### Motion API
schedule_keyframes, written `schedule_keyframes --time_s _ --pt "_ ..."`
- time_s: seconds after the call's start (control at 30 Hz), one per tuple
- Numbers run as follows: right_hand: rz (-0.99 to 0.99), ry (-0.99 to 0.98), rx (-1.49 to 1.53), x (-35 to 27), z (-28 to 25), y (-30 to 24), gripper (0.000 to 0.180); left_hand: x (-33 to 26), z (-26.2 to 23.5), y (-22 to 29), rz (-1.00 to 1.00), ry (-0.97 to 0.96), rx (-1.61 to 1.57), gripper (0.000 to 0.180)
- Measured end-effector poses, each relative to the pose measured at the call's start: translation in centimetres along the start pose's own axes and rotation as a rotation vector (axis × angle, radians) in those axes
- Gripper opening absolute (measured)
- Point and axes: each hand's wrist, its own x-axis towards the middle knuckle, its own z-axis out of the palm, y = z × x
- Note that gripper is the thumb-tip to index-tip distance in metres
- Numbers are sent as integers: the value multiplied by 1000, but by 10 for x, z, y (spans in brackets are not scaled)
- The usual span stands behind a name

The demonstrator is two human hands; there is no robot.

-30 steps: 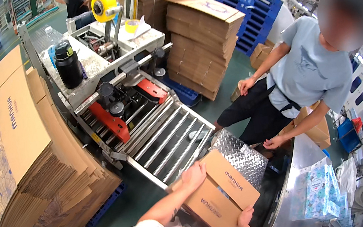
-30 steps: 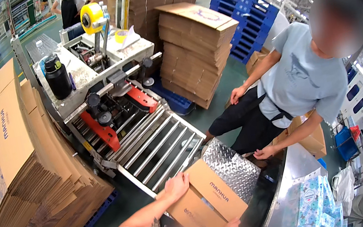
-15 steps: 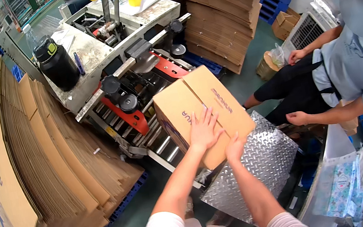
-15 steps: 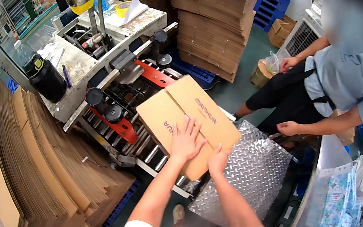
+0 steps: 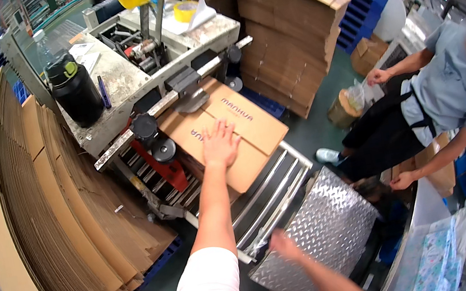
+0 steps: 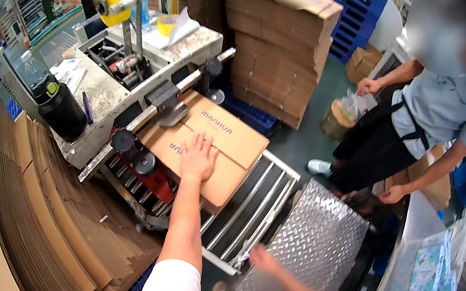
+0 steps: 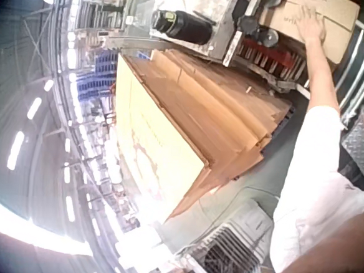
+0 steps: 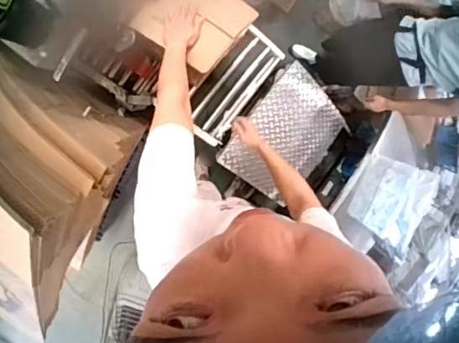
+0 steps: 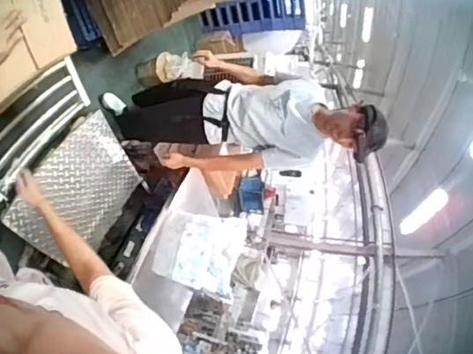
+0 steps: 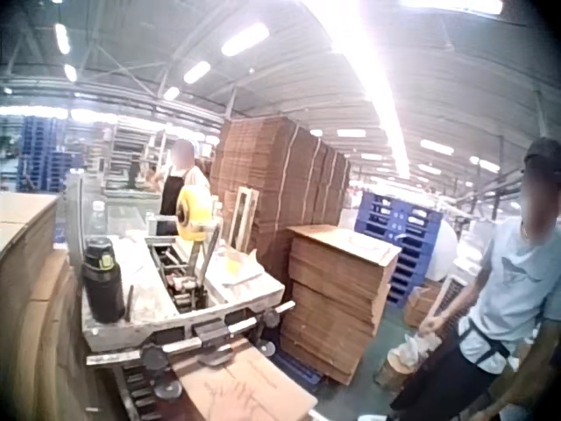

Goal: The person assembles cardboard boxes, places stacks of paper product packages inside them, and places the filled boxes onto a conveyor belt.

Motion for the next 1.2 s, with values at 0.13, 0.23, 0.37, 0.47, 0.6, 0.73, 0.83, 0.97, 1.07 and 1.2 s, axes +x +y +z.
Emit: schedule_keyframes --time_s 0.13,0.23,0.37,0.47,0.6,0.73,0.83,0.97,1.07,1.2 --pt "299 -518 -328 -222 61 128 34 18 -19 -5 -204 -140 169 51" --pt "701 -398 -323 -331 43 132 36 -25 -12 -6 -273 -15 52 51" --pt "952 -130 -225 -435 5 127 39 -174 19 28 66 226 -216 57" --pt "941 0 -160 -459 4 143 41 -290 -8 11 115 76 -283 46" --pt "676 40 -288 -398 11 182 45 -314 -130 -21 83 404 -157 30" --pt "421 191 -128 -293 -11 141 42 -320 -320 -9 419 957 213 18" --pt "226 310 -35 -251 -2 132 36 -348 -405 34 199 955 601 26" --pt "274 188 -17 -252 10 106 39 -383 -415 36 265 765 1354 58" --pt "349 9 -130 -277 43 135 40 -374 -398 -1 106 601 1048 41" --pt "331 58 -10 -307 59 145 37 -377 -397 -30 -43 513 756 33"
